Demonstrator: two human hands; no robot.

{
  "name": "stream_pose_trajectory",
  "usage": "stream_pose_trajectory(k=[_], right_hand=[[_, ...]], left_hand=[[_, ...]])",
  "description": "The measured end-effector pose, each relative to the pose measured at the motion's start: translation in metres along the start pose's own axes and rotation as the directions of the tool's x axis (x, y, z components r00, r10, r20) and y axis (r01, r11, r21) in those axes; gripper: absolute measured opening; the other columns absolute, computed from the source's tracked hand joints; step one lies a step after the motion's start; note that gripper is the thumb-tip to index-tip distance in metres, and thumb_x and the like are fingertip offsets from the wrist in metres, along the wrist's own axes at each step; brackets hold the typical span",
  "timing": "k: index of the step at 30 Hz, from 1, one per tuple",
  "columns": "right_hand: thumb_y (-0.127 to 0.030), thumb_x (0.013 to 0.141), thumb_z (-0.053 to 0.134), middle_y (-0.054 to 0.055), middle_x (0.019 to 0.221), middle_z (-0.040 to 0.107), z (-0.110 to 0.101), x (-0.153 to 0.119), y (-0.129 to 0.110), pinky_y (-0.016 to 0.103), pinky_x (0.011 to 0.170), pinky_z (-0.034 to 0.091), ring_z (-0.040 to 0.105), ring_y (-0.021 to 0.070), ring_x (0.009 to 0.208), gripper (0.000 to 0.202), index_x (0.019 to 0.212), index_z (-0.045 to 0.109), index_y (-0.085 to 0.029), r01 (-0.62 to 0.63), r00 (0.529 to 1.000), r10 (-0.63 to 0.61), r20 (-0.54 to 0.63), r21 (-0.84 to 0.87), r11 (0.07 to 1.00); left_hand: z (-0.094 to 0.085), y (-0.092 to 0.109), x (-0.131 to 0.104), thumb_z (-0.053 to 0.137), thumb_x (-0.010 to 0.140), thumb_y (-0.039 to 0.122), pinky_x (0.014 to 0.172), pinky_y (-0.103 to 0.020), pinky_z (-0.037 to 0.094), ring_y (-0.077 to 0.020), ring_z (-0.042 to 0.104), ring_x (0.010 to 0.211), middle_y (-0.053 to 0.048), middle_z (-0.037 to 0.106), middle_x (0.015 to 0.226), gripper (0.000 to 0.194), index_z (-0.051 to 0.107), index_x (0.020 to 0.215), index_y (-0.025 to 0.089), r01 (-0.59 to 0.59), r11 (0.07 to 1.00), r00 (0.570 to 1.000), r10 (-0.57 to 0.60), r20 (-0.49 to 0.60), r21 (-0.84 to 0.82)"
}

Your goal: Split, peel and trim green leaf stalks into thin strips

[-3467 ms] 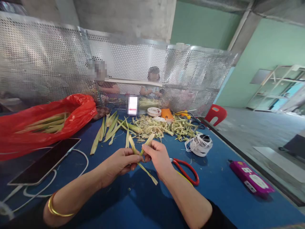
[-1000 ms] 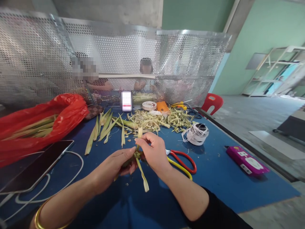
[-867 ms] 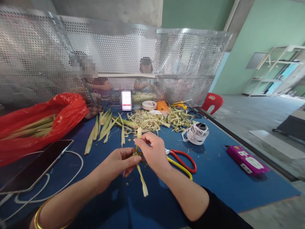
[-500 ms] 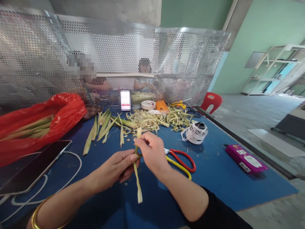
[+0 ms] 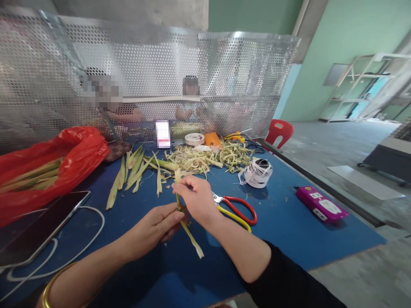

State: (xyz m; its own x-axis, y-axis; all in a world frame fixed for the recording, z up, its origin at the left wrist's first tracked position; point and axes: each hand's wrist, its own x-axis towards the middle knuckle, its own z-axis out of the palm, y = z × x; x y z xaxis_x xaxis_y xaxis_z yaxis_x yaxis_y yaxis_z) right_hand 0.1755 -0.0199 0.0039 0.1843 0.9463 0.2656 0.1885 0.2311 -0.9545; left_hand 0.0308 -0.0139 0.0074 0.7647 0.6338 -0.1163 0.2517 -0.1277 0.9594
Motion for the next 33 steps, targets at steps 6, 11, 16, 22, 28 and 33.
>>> stream_pose_trajectory(k=[6, 11, 16, 22, 28, 33], right_hand=[[-0.038, 0.076, 0.061, -0.002, 0.059, 0.054, -0.008, 0.004, -0.004, 0.023, 0.048, 0.036, 0.046, 0.0114, 0.053, 0.021, 0.067, 0.064, -0.019, -0.054, 0.996, 0.045, 0.072, 0.134, 0.99], [-0.032, 0.075, 0.063, -0.004, 0.056, 0.049, -0.007, 0.003, -0.005, 0.024, 0.053, 0.037, 0.045, 0.0112, 0.055, 0.022, 0.058, 0.055, -0.019, -0.016, 0.985, 0.012, 0.172, 0.025, 1.0], [-0.022, 0.074, 0.063, -0.002, 0.063, 0.052, 0.001, -0.004, -0.004, 0.025, 0.062, 0.039, 0.049, 0.0129, 0.063, 0.021, 0.058, 0.051, -0.019, 0.182, 0.98, -0.17, 0.099, -0.132, 0.974], [-0.02, 0.078, 0.062, 0.0, 0.07, 0.059, 0.006, -0.006, 0.002, 0.03, 0.077, 0.041, 0.056, 0.0168, 0.076, 0.018, 0.062, 0.055, -0.02, 0.394, 0.916, -0.397, 0.06, -0.328, 0.858], [-0.036, 0.08, 0.06, 0.005, 0.088, 0.061, -0.013, 0.008, 0.003, 0.033, 0.076, 0.042, 0.055, 0.0184, 0.081, 0.021, 0.094, 0.062, -0.02, 0.21, 0.885, -0.313, -0.344, -0.307, 0.928], [-0.049, 0.073, 0.063, -0.004, 0.055, 0.046, -0.005, 0.008, 0.008, 0.024, 0.05, 0.03, 0.038, 0.0084, 0.049, 0.035, 0.066, 0.06, -0.015, -0.28, 0.954, 0.248, 0.169, 0.207, 0.937]], left_hand=[[-0.01, 0.004, 0.001, 0.047, 0.085, 0.049, 0.045, -0.021, 0.023, -0.0072, 0.03, 0.047, 0.005, 0.039, 0.054, 0.036, 0.059, 0.076, 0.016, 0.053, 0.958, 0.992, -0.083, -0.095, -0.283], [-0.012, 0.004, 0.0, 0.054, 0.08, 0.052, 0.046, -0.021, 0.026, -0.0075, 0.034, 0.046, 0.005, 0.042, 0.049, 0.04, 0.066, 0.074, 0.014, 0.1, 0.982, 0.981, -0.124, -0.147, -0.159], [-0.009, 0.002, -0.001, 0.057, 0.077, 0.047, 0.045, -0.022, 0.027, -0.0076, 0.035, 0.044, 0.005, 0.043, 0.046, 0.036, 0.068, 0.069, 0.013, 0.097, 0.995, 0.987, -0.098, -0.127, -0.012], [-0.008, 0.001, 0.002, 0.06, 0.074, 0.041, 0.045, -0.021, 0.028, -0.0073, 0.039, 0.043, 0.005, 0.046, 0.045, 0.034, 0.057, 0.053, 0.015, 0.115, 0.99, 0.981, -0.126, -0.15, -0.077], [-0.015, 0.0, 0.004, 0.06, 0.075, 0.047, 0.044, -0.019, 0.026, -0.0058, 0.038, 0.045, 0.005, 0.046, 0.051, 0.035, 0.069, 0.076, 0.013, 0.044, 0.943, 0.92, -0.167, -0.355, -0.329], [-0.017, -0.002, 0.003, 0.056, 0.077, 0.052, 0.045, -0.02, 0.027, -0.0062, 0.04, 0.046, 0.002, 0.051, 0.054, 0.042, 0.065, 0.072, 0.012, 0.02, 0.932, 0.912, -0.165, -0.375, -0.362]])
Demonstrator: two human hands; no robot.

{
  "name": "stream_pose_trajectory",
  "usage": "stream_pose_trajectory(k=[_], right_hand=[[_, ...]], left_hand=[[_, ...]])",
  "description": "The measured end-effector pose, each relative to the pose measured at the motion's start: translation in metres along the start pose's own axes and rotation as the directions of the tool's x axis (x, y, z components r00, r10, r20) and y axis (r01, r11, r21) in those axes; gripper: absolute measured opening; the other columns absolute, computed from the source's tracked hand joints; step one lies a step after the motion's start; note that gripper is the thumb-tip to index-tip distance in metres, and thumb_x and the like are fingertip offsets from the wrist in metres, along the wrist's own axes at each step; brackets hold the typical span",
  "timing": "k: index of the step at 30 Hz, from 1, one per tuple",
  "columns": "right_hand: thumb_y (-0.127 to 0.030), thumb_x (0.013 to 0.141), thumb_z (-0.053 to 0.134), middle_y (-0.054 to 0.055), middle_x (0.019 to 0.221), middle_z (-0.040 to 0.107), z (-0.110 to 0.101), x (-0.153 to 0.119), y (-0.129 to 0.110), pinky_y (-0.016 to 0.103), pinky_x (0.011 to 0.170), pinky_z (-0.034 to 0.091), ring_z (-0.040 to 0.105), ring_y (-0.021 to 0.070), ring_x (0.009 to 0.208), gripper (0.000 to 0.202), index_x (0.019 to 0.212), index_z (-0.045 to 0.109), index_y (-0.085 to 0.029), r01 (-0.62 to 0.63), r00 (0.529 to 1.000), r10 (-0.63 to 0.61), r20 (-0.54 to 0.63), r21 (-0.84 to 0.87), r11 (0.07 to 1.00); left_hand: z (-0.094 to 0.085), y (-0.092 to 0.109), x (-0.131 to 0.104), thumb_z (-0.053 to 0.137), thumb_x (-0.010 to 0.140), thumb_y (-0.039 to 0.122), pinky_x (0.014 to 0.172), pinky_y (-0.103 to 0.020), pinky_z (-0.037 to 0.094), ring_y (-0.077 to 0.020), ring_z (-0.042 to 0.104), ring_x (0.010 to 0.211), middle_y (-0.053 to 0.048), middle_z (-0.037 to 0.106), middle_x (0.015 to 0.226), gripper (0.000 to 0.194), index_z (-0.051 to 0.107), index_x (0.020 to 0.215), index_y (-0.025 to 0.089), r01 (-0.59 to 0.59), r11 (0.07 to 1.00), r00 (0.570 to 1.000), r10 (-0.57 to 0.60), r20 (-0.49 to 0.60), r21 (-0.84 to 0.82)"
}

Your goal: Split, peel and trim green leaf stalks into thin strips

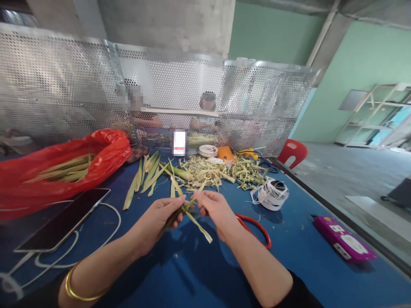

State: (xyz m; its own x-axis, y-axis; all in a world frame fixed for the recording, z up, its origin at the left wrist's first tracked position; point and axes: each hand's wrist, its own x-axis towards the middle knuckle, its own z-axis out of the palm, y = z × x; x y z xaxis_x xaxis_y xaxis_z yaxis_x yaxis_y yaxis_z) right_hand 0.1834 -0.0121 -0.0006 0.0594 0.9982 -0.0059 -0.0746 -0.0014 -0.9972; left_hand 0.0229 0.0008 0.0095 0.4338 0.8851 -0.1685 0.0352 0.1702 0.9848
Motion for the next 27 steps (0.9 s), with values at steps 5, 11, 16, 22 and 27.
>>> stream_pose_trajectory(k=[5, 11, 16, 22, 27], right_hand=[[-0.04, 0.068, 0.071, -0.005, 0.052, 0.048, 0.009, -0.004, 0.003, 0.022, 0.049, 0.028, 0.037, 0.0065, 0.048, 0.028, 0.065, 0.062, -0.014, 0.032, 0.998, -0.034, 0.049, 0.055, 0.998], [-0.042, 0.068, 0.068, -0.005, 0.043, 0.047, 0.011, -0.002, 0.007, 0.022, 0.044, 0.029, 0.04, 0.0069, 0.041, 0.03, 0.06, 0.063, -0.014, 0.039, 0.999, -0.039, -0.012, -0.011, 0.999], [-0.041, 0.062, 0.072, -0.005, 0.04, 0.046, 0.012, 0.002, 0.013, 0.022, 0.041, 0.026, 0.036, 0.0061, 0.037, 0.03, 0.054, 0.062, -0.014, 0.041, 0.991, -0.034, -0.129, 0.053, 0.998], [-0.044, 0.07, 0.068, -0.002, 0.053, 0.054, 0.006, 0.004, 0.009, 0.023, 0.05, 0.037, 0.047, 0.0095, 0.049, 0.031, 0.071, 0.068, -0.014, 0.059, 0.997, -0.053, -0.05, 0.138, 0.989], [-0.044, 0.073, 0.065, -0.001, 0.058, 0.055, 0.006, -0.001, 0.007, 0.026, 0.057, 0.041, 0.05, 0.0134, 0.057, 0.027, 0.07, 0.064, -0.017, 0.167, 0.949, -0.175, -0.262, -0.053, 0.984]], left_hand=[[0.002, -0.005, 0.001, 0.061, 0.074, 0.047, 0.041, -0.02, 0.025, -0.0061, 0.034, 0.042, 0.006, 0.042, 0.049, 0.035, 0.066, 0.074, 0.013, 0.014, 0.999, 0.992, -0.02, 0.124, 0.053], [0.003, -0.009, 0.003, 0.058, 0.076, 0.036, 0.04, -0.02, 0.023, -0.0064, 0.03, 0.04, 0.008, 0.036, 0.044, 0.022, 0.065, 0.073, 0.015, 0.04, 0.998, 0.985, -0.046, 0.165, 0.041], [0.007, -0.012, 0.001, 0.059, 0.077, 0.036, 0.042, -0.02, 0.026, -0.0063, 0.032, 0.04, 0.008, 0.036, 0.043, 0.024, 0.06, 0.065, 0.015, -0.017, 0.997, 0.987, 0.004, 0.163, 0.079], [0.006, -0.002, -0.004, 0.058, 0.079, 0.039, 0.051, -0.021, 0.036, -0.0083, 0.046, 0.046, 0.003, 0.051, 0.047, 0.028, 0.065, 0.069, 0.013, -0.019, 0.999, 0.996, 0.022, 0.087, -0.041], [-0.007, 0.01, -0.001, 0.064, 0.077, 0.032, 0.081, -0.025, 0.043, -0.0142, 0.06, 0.079, -0.005, 0.07, 0.077, 0.024, 0.07, 0.092, 0.015, -0.128, 0.952, 0.991, 0.136, 0.01, -0.279]])
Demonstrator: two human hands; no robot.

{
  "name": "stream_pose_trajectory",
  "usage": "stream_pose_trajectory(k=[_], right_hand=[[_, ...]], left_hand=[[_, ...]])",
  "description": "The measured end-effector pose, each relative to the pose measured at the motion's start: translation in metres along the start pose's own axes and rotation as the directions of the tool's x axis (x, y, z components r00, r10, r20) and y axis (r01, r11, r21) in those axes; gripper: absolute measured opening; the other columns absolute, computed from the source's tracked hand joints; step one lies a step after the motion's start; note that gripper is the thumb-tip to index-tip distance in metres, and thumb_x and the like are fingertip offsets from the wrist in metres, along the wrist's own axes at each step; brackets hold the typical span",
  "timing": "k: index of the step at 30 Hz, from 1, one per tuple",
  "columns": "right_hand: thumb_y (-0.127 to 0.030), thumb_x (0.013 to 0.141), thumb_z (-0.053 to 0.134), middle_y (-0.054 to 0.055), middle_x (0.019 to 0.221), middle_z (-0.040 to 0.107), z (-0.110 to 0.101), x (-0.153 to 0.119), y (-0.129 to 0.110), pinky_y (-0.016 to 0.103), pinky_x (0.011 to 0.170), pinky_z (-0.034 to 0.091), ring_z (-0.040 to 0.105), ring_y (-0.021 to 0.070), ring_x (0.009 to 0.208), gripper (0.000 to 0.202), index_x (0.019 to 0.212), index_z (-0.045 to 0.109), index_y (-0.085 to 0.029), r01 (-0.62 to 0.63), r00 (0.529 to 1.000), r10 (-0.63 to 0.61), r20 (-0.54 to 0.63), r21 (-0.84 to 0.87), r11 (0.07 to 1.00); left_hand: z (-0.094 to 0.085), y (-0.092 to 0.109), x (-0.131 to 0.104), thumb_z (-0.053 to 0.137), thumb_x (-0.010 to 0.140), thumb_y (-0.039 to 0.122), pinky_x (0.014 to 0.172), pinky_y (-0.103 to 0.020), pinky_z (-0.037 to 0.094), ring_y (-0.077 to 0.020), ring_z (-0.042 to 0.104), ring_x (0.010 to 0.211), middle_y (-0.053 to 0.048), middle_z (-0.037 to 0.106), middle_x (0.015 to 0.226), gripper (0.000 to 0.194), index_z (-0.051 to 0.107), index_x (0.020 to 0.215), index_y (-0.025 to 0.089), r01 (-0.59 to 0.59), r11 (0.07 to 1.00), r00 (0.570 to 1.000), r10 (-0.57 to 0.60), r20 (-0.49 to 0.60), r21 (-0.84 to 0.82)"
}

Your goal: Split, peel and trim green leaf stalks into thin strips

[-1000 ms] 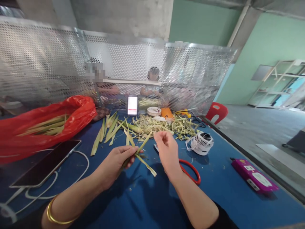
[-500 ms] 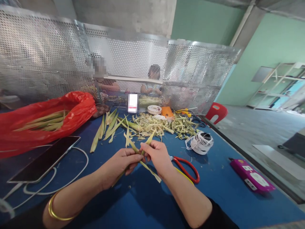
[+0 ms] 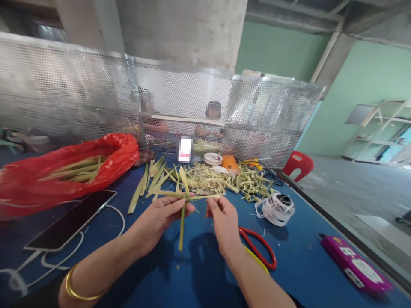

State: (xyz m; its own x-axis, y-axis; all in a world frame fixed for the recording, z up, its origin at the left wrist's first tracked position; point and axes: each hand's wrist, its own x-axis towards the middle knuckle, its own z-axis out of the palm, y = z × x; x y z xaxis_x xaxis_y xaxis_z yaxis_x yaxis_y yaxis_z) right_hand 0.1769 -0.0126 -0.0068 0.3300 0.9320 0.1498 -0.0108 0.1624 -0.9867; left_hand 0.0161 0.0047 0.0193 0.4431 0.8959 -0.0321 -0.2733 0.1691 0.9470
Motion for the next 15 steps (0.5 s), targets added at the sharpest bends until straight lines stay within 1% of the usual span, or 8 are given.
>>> stream_pose_trajectory(k=[1, 3, 5, 6, 7, 9, 12, 15], right_hand=[[-0.043, 0.075, 0.064, -0.001, 0.057, 0.055, 0.002, -0.003, 0.0, 0.026, 0.059, 0.041, 0.05, 0.014, 0.058, 0.027, 0.066, 0.063, -0.017, 0.04, 0.999, -0.038, 0.032, -0.054, 0.998], [-0.04, 0.075, 0.064, 0.001, 0.064, 0.058, 0.007, -0.009, 0.0, 0.028, 0.066, 0.042, 0.053, 0.0165, 0.067, 0.026, 0.063, 0.065, -0.017, 0.066, 0.979, -0.049, 0.2, -0.079, 0.995], [-0.039, 0.075, 0.066, 0.004, 0.077, 0.062, 0.014, -0.016, 0.0, 0.029, 0.075, 0.043, 0.055, 0.0196, 0.081, 0.024, 0.065, 0.067, -0.017, 0.017, 0.939, -0.002, 0.343, -0.04, 0.999], [-0.038, 0.075, 0.066, 0.005, 0.081, 0.062, 0.016, -0.02, 0.0, 0.03, 0.079, 0.042, 0.055, 0.0204, 0.086, 0.023, 0.066, 0.068, -0.017, -0.014, 0.927, 0.022, 0.375, -0.025, 1.0], [-0.038, 0.076, 0.065, 0.005, 0.082, 0.061, 0.019, -0.022, -0.001, 0.03, 0.081, 0.042, 0.055, 0.0205, 0.088, 0.023, 0.066, 0.068, -0.017, -0.03, 0.922, 0.036, 0.386, -0.019, 0.999], [-0.036, 0.078, 0.063, 0.004, 0.079, 0.059, 0.021, -0.026, -0.002, 0.029, 0.079, 0.042, 0.054, 0.0194, 0.084, 0.023, 0.065, 0.066, -0.017, -0.003, 0.924, 0.018, 0.383, -0.039, 0.999], [-0.032, 0.08, 0.06, 0.002, 0.076, 0.056, 0.02, -0.028, -0.004, 0.028, 0.077, 0.042, 0.052, 0.0182, 0.081, 0.024, 0.061, 0.062, -0.018, 0.119, 0.913, -0.07, 0.402, -0.098, 0.988], [-0.028, 0.082, 0.058, 0.003, 0.08, 0.055, 0.018, -0.026, -0.004, 0.029, 0.082, 0.041, 0.053, 0.0188, 0.087, 0.025, 0.059, 0.06, -0.018, 0.2, 0.886, -0.122, 0.448, -0.132, 0.971]], left_hand=[[-0.002, 0.001, 0.001, 0.064, 0.076, 0.03, 0.085, -0.026, 0.042, -0.015, 0.06, 0.083, -0.005, 0.07, 0.079, 0.023, 0.071, 0.091, 0.014, -0.027, 0.999, 1.0, 0.027, 0.004, -0.017], [-0.003, 0.0, 0.003, 0.065, 0.075, 0.029, 0.086, -0.026, 0.042, -0.0153, 0.059, 0.083, -0.005, 0.07, 0.079, 0.02, 0.072, 0.085, 0.014, -0.059, 0.998, 0.998, 0.059, 0.006, -0.016], [-0.003, -0.005, 0.004, 0.066, 0.074, 0.029, 0.078, -0.025, 0.043, -0.014, 0.058, 0.075, -0.004, 0.068, 0.074, 0.019, 0.072, 0.083, 0.014, -0.058, 0.998, 0.998, 0.058, -0.005, -0.002], [-0.002, -0.007, 0.004, 0.066, 0.074, 0.029, 0.071, -0.024, 0.044, -0.0128, 0.056, 0.07, -0.003, 0.066, 0.071, 0.019, 0.072, 0.082, 0.013, -0.052, 0.999, 0.999, 0.052, -0.009, 0.003], [-0.001, -0.01, 0.004, 0.067, 0.073, 0.029, 0.065, -0.023, 0.043, -0.0118, 0.054, 0.065, -0.003, 0.065, 0.069, 0.019, 0.071, 0.082, 0.013, -0.049, 0.999, 0.999, 0.049, -0.009, 0.004], [0.0, -0.014, 0.005, 0.068, 0.072, 0.03, 0.055, -0.022, 0.04, -0.0104, 0.051, 0.059, -0.002, 0.063, 0.066, 0.021, 0.07, 0.083, 0.012, -0.043, 0.999, 0.999, 0.043, -0.01, -0.016], [0.0, -0.017, 0.005, 0.067, 0.072, 0.031, 0.05, -0.022, 0.039, -0.0111, 0.051, 0.057, -0.003, 0.062, 0.065, 0.025, 0.069, 0.088, 0.012, -0.024, 0.998, 1.0, 0.024, 0.003, -0.066], [-0.001, -0.017, 0.005, 0.065, 0.073, 0.032, 0.045, -0.023, 0.04, -0.0129, 0.051, 0.056, -0.003, 0.06, 0.065, 0.022, 0.069, 0.079, 0.011, -0.03, 0.997, 0.999, 0.032, 0.035, -0.072]])
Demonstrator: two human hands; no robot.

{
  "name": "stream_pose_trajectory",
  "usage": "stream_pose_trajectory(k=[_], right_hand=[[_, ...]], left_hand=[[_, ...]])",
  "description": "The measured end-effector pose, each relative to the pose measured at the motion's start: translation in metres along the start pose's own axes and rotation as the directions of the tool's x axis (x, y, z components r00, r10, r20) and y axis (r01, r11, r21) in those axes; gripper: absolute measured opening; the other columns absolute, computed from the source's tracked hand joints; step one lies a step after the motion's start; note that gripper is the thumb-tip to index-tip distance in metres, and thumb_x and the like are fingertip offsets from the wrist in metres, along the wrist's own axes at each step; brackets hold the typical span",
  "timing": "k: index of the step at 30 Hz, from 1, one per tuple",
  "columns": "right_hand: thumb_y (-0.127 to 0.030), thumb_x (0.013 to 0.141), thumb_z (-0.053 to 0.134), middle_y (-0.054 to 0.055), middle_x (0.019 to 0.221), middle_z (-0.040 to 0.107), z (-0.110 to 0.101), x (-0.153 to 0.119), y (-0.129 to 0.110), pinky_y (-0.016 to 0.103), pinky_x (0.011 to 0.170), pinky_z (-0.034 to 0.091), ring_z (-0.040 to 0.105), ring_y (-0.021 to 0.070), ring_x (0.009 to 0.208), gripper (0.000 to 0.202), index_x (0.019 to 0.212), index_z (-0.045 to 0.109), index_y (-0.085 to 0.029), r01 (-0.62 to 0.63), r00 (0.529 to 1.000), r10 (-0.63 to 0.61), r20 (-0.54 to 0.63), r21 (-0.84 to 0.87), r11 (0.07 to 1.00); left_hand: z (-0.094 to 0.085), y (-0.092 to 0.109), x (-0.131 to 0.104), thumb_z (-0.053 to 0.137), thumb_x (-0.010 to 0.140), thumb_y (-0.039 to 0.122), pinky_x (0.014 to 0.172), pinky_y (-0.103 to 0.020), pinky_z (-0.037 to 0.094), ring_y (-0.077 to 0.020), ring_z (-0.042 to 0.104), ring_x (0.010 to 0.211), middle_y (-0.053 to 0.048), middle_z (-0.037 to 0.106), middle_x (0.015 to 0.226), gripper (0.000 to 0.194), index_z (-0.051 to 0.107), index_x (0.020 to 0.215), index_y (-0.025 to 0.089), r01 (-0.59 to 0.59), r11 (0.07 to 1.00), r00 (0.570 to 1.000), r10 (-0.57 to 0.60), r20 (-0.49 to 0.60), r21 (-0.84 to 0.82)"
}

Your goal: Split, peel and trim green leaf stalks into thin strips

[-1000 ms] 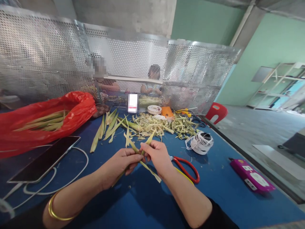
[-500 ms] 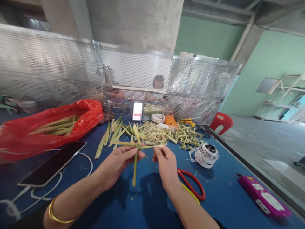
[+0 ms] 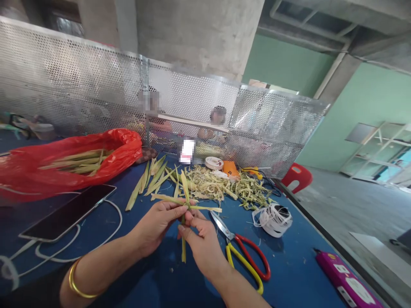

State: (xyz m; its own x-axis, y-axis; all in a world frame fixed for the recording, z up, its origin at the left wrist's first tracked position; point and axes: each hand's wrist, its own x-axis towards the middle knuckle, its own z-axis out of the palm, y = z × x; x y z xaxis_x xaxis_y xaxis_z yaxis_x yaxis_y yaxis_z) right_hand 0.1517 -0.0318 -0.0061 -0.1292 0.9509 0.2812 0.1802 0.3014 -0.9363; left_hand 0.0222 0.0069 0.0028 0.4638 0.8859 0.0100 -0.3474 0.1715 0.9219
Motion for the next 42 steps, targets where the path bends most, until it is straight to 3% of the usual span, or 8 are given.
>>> stream_pose_trajectory(k=[7, 10, 13, 15, 19, 25, 35, 42], right_hand=[[-0.028, 0.089, 0.049, 0.003, 0.076, 0.055, -0.002, -0.005, 0.0, 0.026, 0.07, 0.042, 0.054, 0.0164, 0.077, 0.027, 0.065, 0.059, -0.019, 0.118, 0.993, -0.118, 0.021, -0.293, 0.949], [-0.027, 0.091, 0.046, 0.003, 0.071, 0.054, -0.009, -0.012, -0.005, 0.026, 0.061, 0.038, 0.051, 0.0152, 0.066, 0.023, 0.073, 0.058, -0.02, 0.241, 0.943, -0.328, -0.057, -0.561, 0.792], [-0.029, 0.086, 0.055, 0.008, 0.086, 0.06, -0.017, -0.012, -0.009, 0.033, 0.076, 0.037, 0.054, 0.0215, 0.082, 0.012, 0.091, 0.061, -0.02, 0.235, 0.81, -0.566, -0.154, -0.799, 0.554], [-0.03, 0.087, 0.054, 0.007, 0.087, 0.062, -0.02, -0.007, -0.009, 0.035, 0.081, 0.034, 0.055, 0.0222, 0.084, 0.014, 0.095, 0.06, -0.02, 0.221, 0.84, -0.537, -0.081, -0.852, 0.474], [-0.021, 0.094, 0.038, 0.0, 0.064, 0.057, -0.017, -0.001, -0.003, 0.03, 0.072, 0.032, 0.051, 0.0143, 0.061, 0.025, 0.075, 0.054, -0.019, 0.243, 0.932, -0.36, 0.05, -0.822, 0.515], [-0.017, 0.093, 0.038, -0.001, 0.061, 0.052, -0.009, -0.005, -0.001, 0.027, 0.063, 0.027, 0.045, 0.0135, 0.057, 0.027, 0.066, 0.045, -0.02, 0.239, 0.942, -0.332, 0.059, -0.812, 0.533], [-0.016, 0.091, 0.038, -0.003, 0.055, 0.046, -0.01, -0.01, -0.01, 0.026, 0.062, 0.027, 0.04, 0.0127, 0.054, 0.032, 0.059, 0.036, -0.02, 0.287, 0.937, -0.334, 0.106, -0.78, 0.557], [-0.02, 0.091, 0.04, -0.002, 0.057, 0.047, -0.012, -0.006, -0.004, 0.026, 0.061, 0.028, 0.043, 0.0134, 0.055, 0.03, 0.061, 0.038, -0.021, 0.208, 0.953, -0.3, 0.033, -0.791, 0.575]], left_hand=[[-0.002, 0.011, 0.001, 0.062, 0.075, 0.033, 0.052, -0.023, 0.042, -0.0124, 0.053, 0.059, -0.004, 0.063, 0.07, 0.023, 0.069, 0.069, 0.012, -0.029, 0.99, 0.999, 0.032, -0.023, 0.135], [-0.007, 0.018, 0.002, 0.063, 0.074, 0.032, 0.07, -0.025, 0.043, -0.0138, 0.056, 0.07, -0.005, 0.066, 0.071, 0.023, 0.069, 0.063, 0.013, -0.025, 0.959, 0.989, 0.066, -0.136, 0.283], [-0.009, 0.021, 0.001, 0.061, 0.076, 0.033, 0.072, -0.025, 0.04, -0.013, 0.054, 0.067, -0.003, 0.063, 0.063, 0.025, 0.066, 0.059, 0.015, -0.027, 0.93, 0.989, 0.078, -0.124, 0.367], [-0.009, 0.02, 0.0, 0.059, 0.077, 0.036, 0.067, -0.024, 0.039, -0.0116, 0.053, 0.063, -0.002, 0.06, 0.06, 0.028, 0.064, 0.058, 0.015, -0.033, 0.933, 0.995, 0.062, -0.072, 0.359], [-0.007, 0.017, 0.0, 0.052, 0.08, 0.048, 0.057, -0.023, 0.038, -0.009, 0.05, 0.052, -0.001, 0.061, 0.062, 0.036, 0.067, 0.079, 0.016, 0.075, 0.966, 0.997, -0.075, -0.011, 0.247], [-0.007, 0.012, 0.002, 0.07, 0.066, 0.038, 0.046, -0.021, 0.036, -0.0064, 0.047, 0.044, 0.004, 0.056, 0.058, 0.029, 0.064, 0.079, 0.013, 0.136, 0.939, 0.991, -0.128, -0.046, 0.314], [-0.008, 0.017, 0.003, 0.072, 0.064, 0.036, 0.042, -0.02, 0.031, -0.0057, 0.041, 0.04, 0.005, 0.05, 0.047, 0.026, 0.056, 0.06, 0.015, 0.266, 0.934, 0.964, -0.256, -0.076, 0.239], [-0.014, 0.024, 0.004, 0.061, 0.074, 0.051, 0.049, -0.022, 0.039, -0.0076, 0.049, 0.047, 0.002, 0.057, 0.06, 0.039, 0.066, 0.09, 0.015, 0.245, 0.948, 0.968, -0.252, 0.008, 0.204]])
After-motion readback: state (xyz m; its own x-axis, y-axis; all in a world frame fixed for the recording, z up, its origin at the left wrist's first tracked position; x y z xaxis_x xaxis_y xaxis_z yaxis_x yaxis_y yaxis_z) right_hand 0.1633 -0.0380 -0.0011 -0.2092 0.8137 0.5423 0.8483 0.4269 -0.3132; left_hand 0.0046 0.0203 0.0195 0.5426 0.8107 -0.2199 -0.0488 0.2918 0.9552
